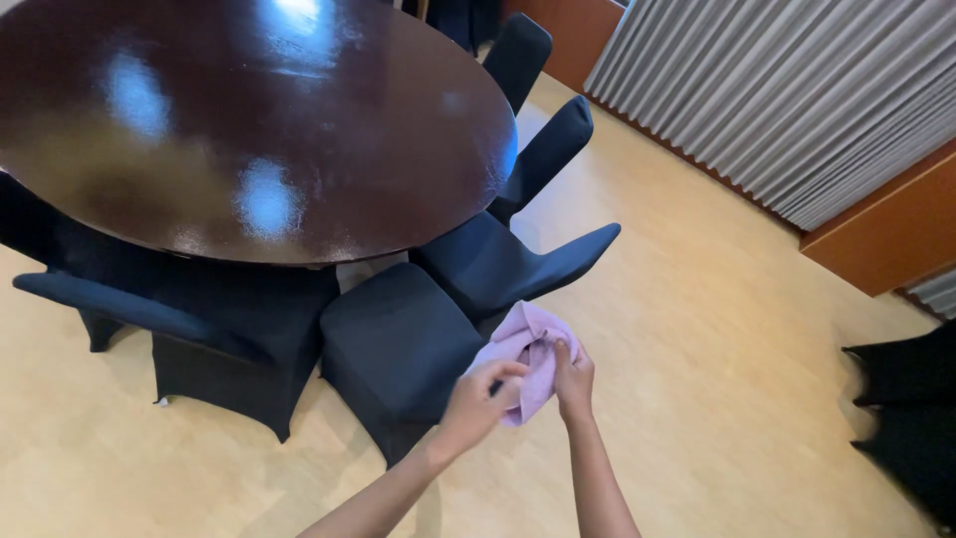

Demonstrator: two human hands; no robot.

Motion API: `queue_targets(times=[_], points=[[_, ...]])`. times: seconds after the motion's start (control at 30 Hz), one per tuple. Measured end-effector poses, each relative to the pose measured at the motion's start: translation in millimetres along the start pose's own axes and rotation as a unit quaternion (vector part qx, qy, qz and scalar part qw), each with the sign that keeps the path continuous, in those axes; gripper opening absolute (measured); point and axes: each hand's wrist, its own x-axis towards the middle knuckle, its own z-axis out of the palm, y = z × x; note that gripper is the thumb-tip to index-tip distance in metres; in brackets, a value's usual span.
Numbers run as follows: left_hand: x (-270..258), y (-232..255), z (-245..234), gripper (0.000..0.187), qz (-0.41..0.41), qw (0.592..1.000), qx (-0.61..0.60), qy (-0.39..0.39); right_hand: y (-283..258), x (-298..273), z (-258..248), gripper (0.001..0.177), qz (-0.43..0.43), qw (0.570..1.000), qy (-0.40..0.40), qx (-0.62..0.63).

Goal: Cleaning and wiping down chairs around a large round table.

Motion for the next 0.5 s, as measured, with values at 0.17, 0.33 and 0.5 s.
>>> queue_targets(times=[0.17,0.33,0.5], points=[[-27.1,-216.5,29.0,0.049,-0.244,0.934,0.233,0.114,-18.5,35.5,40.3,0.045,-0.163,0.898,-0.087,-0.398],[-25.5,-298.8,88.1,0.059,-0.382,0.865,0.325,-0.018,105.8,44.4,69.1,0.049,-0.165,0.66,-0.373,-0.631],[-17.3,-309.5,102.9,0.072,-0.391,0.862,0.323,-0.013,144.9,105.5,57.3,0.057,-0.119,0.613,-0.421,-0.658]])
